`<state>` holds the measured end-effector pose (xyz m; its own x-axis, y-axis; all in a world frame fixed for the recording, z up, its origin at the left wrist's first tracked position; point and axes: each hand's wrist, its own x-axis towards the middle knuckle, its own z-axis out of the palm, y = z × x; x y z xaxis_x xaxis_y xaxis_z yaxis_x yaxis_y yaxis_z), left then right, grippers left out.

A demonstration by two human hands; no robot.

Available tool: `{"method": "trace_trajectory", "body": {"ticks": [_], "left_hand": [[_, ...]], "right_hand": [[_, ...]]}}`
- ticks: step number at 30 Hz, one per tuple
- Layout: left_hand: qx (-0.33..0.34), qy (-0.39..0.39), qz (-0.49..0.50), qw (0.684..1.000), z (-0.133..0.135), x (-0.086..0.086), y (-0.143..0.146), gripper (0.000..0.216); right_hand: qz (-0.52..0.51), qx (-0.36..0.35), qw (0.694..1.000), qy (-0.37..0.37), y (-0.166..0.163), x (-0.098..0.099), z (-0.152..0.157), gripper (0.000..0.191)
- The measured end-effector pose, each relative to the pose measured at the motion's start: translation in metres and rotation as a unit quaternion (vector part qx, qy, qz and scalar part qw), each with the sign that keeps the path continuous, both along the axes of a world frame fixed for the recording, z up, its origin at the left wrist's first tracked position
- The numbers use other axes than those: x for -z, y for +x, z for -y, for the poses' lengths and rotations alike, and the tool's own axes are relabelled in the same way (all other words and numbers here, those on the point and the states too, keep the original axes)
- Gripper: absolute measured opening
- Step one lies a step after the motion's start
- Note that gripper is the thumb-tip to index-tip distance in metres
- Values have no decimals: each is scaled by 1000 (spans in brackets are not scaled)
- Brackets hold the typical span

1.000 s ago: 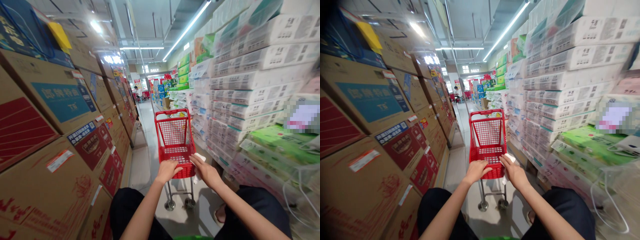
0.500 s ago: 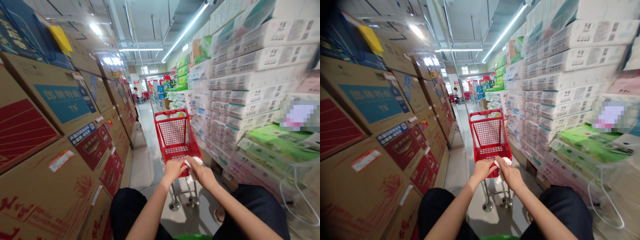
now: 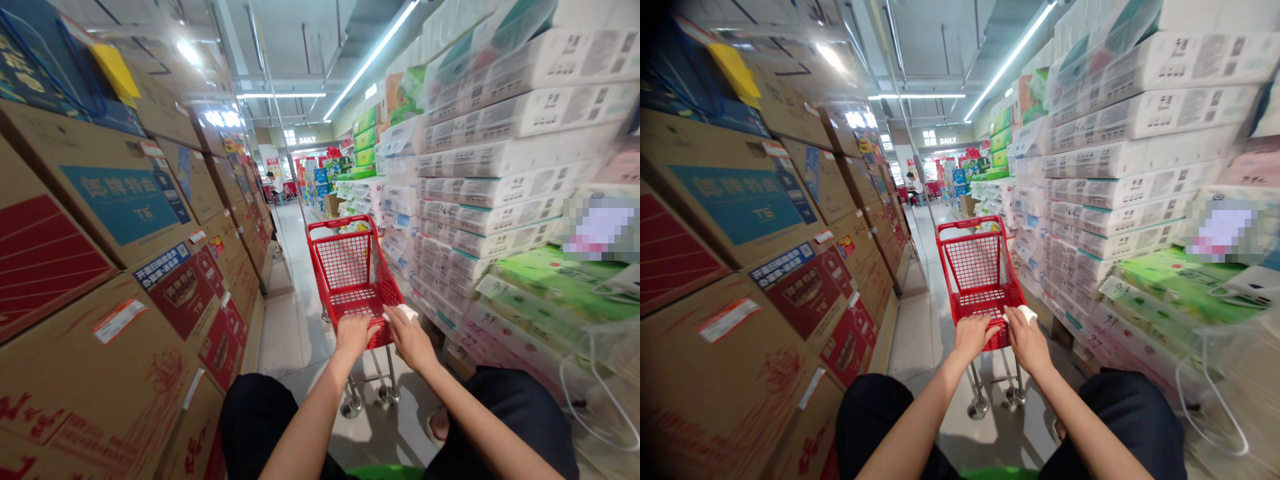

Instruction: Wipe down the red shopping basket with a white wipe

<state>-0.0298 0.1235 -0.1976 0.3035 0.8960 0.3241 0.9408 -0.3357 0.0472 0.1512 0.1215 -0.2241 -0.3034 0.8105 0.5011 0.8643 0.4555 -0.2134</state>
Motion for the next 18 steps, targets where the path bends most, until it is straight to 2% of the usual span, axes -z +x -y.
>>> {"method": "trace_trajectory", "body": {"ticks": [4,8,14,18], "left_hand": [[-8,-10,-3,1000,0,0,1,21],[3,0,3,1000,2,1,-5,22],[-2,12,0,1000,3,3,-5,36],[-24,2,-4,1000,2,3,4,37]], "right_hand": [[11,-30,999,-7,-21,-2,13,59],[16,-71,997,-3,-12,-5,14,59],[-6,-11,1000,-12,31,-9,2,53],[-16,23,999,-31,20,-9,4,47]]}}
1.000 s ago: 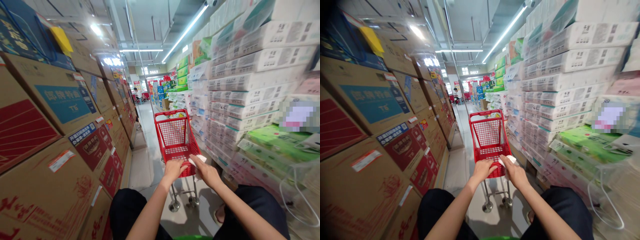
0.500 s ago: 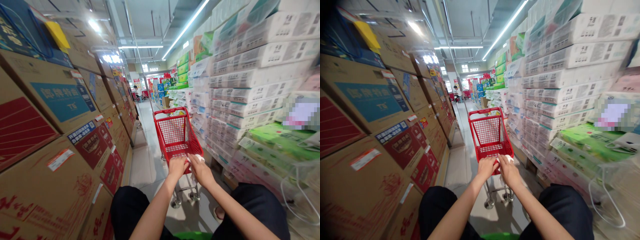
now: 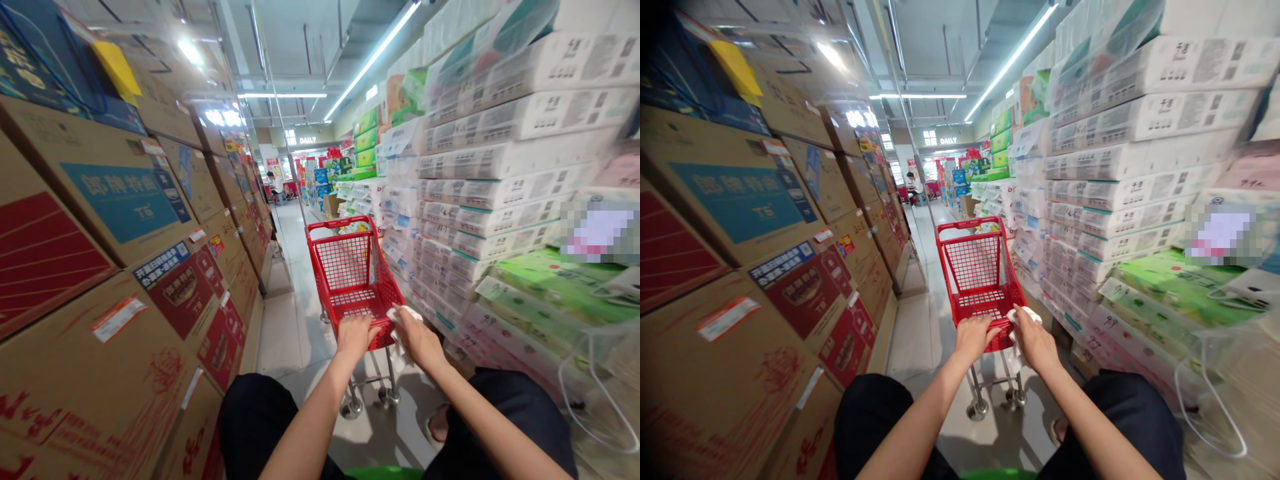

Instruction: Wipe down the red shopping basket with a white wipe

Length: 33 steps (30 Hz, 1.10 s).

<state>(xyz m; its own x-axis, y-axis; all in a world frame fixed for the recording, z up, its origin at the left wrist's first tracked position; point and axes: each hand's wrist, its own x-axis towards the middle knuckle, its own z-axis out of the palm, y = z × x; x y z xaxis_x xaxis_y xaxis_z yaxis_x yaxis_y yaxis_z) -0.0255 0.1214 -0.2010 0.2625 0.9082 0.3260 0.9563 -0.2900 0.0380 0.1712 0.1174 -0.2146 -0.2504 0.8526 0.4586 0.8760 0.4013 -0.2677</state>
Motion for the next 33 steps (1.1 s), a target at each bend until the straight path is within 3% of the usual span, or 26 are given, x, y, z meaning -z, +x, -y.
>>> {"method": "trace_trajectory", "body": {"ticks": [7,11,16,20,26,30,33], "left_hand": [[-8,-36,-5,999,2,-5,9,22],[-7,-38,-1,999,5,-8,6,31],[0,-20,2,1000,3,-4,6,37],[-4,-23,4,1000,1,-2,11,35],[-5,-35,11,999,4,-5,11,24],[-3,-32,5,999,6,-6,6,35],[-6,-31,0,1000,6,-6,6,38]], "right_hand": [[6,-37,999,-17,-41,-7,15,43],[8,-58,998,12,-18,-12,14,41],[21,-1,1000,9,14,-16,9,37],[15,11,1000,10,5,-11,14,39],[8,-42,999,17,-23,0,27,48],[35,-74,996,28,1,-7,19,58],[40,-52,997,31,24,-14,9,58]]}}
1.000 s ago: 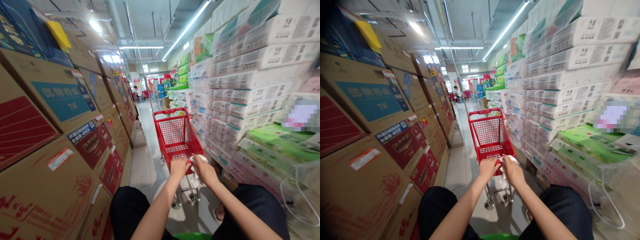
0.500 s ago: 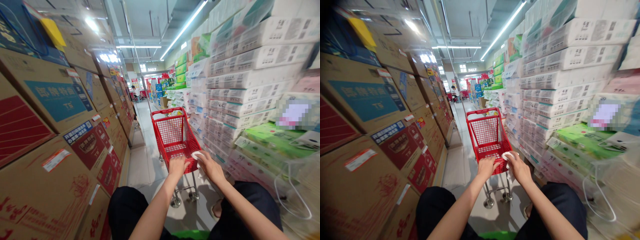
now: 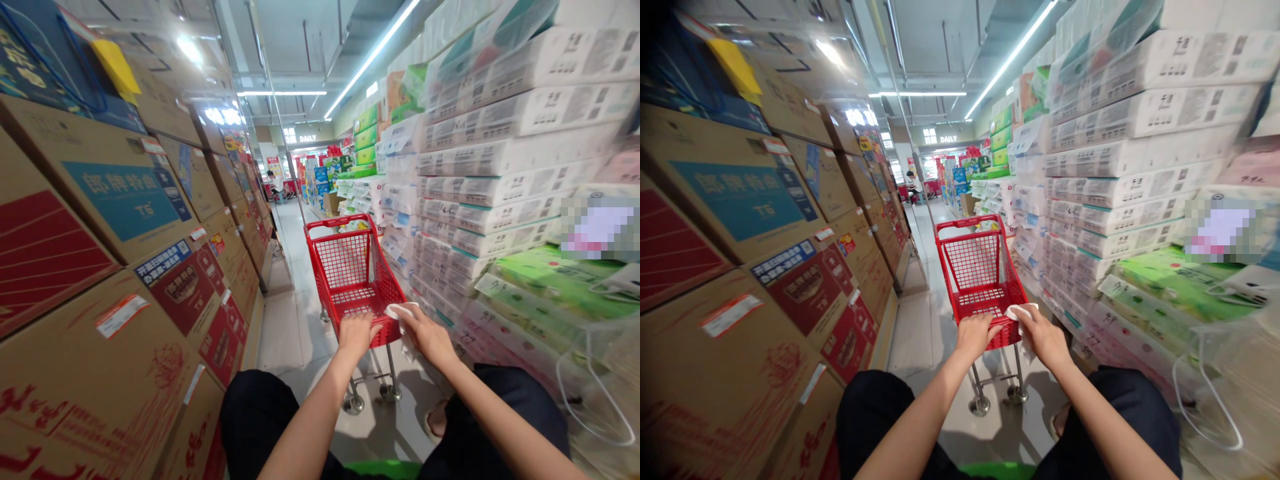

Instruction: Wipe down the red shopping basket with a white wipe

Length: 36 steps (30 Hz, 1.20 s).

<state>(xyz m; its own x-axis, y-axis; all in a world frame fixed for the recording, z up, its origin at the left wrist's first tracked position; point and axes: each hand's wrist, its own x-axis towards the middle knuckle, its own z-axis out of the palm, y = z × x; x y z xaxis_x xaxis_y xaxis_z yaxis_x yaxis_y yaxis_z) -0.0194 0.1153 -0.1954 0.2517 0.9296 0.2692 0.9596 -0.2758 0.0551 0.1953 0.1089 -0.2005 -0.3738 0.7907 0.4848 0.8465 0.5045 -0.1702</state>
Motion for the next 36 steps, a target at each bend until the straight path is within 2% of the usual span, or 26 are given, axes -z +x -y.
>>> {"method": "trace_trajectory", "body": {"ticks": [3,6,10,13,16,21,23,29,33,36], "left_hand": [[-6,1,-4,1000,-2,1,5,38],[-17,-11,-8,1000,-6,1,12,36],[-24,-29,-12,999,-8,0,15,24],[-9,-25,-11,1000,-6,-1,11,31],[11,-30,-19,999,-1,-4,3,36],[131,-7,-25,991,4,-16,-17,32],[153,23,-26,988,3,-19,-27,28],[92,50,-26,994,-4,-7,-39,30],[88,50,-14,995,-6,-2,-31,27],[83,48,-6,995,-6,-3,-26,24]], "right_hand": [[-24,45,999,7,-1,2,-4,57],[-43,76,996,8,-27,12,2,56],[-26,32,999,-7,-50,17,12,55],[-7,-5,1000,-5,-34,12,9,59],[4,20,1000,-3,-6,6,-1,63],[-9,47,999,-8,13,7,-12,58],[-21,55,998,-8,10,10,-14,56],[-43,77,996,-6,-18,17,-9,55],[-19,37,999,-16,-53,17,6,62],[-16,1,1000,-25,-65,16,14,63]]}}
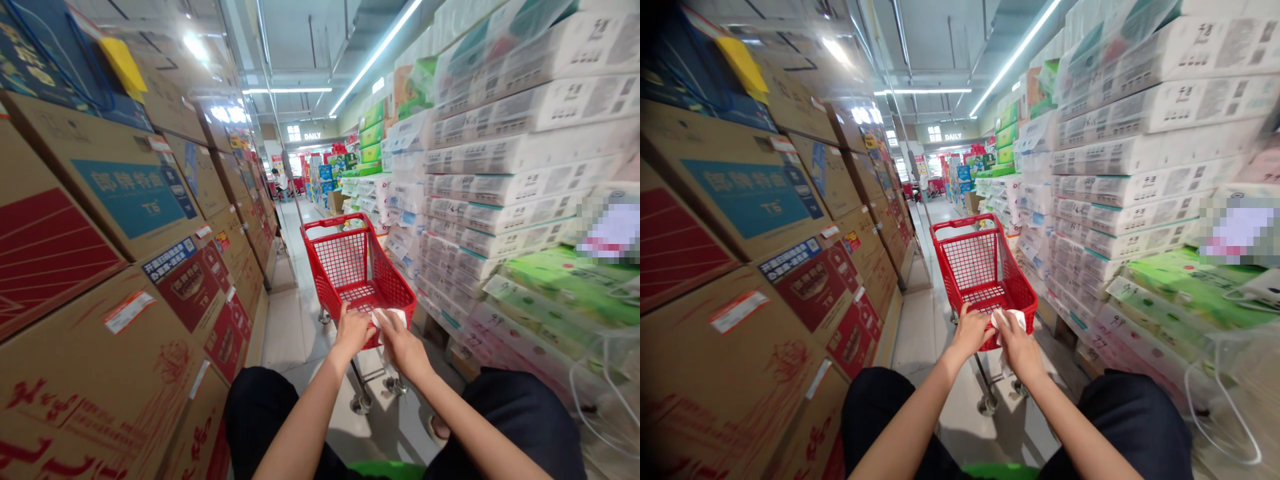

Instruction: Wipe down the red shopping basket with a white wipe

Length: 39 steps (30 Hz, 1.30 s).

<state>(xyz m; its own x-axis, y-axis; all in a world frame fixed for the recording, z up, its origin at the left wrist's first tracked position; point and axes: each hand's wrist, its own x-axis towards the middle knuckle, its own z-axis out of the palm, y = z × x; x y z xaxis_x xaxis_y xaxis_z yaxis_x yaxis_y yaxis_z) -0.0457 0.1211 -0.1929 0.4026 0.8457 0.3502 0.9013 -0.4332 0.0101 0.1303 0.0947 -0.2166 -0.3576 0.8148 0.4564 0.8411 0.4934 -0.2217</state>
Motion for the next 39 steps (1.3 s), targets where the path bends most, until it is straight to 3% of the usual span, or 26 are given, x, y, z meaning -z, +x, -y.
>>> {"method": "trace_trajectory", "body": {"ticks": [4,10,14,19,23,26,29,32,36,39], "left_hand": [[10,13,-1,1000,1,2,-2,27],[14,27,5,1000,-3,5,2,28],[-11,27,10,1000,-10,6,20,28],[-27,29,12,999,-16,9,38,26],[61,31,38,997,-16,4,24,29],[120,42,52,990,-18,-2,5,32],[81,80,52,992,-21,-3,-5,36],[51,100,39,993,-25,2,1,34],[34,114,36,992,-26,8,18,27],[30,114,37,992,-25,8,25,25]], "right_hand": [[11,-34,999,14,25,-4,-4,63],[21,65,998,11,75,-9,-33,58],[32,120,992,3,55,-10,-37,54],[44,60,997,-4,25,-12,-21,55],[41,29,999,-1,41,-14,-23,55],[43,54,998,-5,59,-14,-34,53],[39,94,995,-10,62,-11,-41,50],[36,108,993,-14,45,-9,-35,52],[38,80,996,-15,13,-8,-15,55],[29,48,998,-11,9,-9,-5,55]]}}
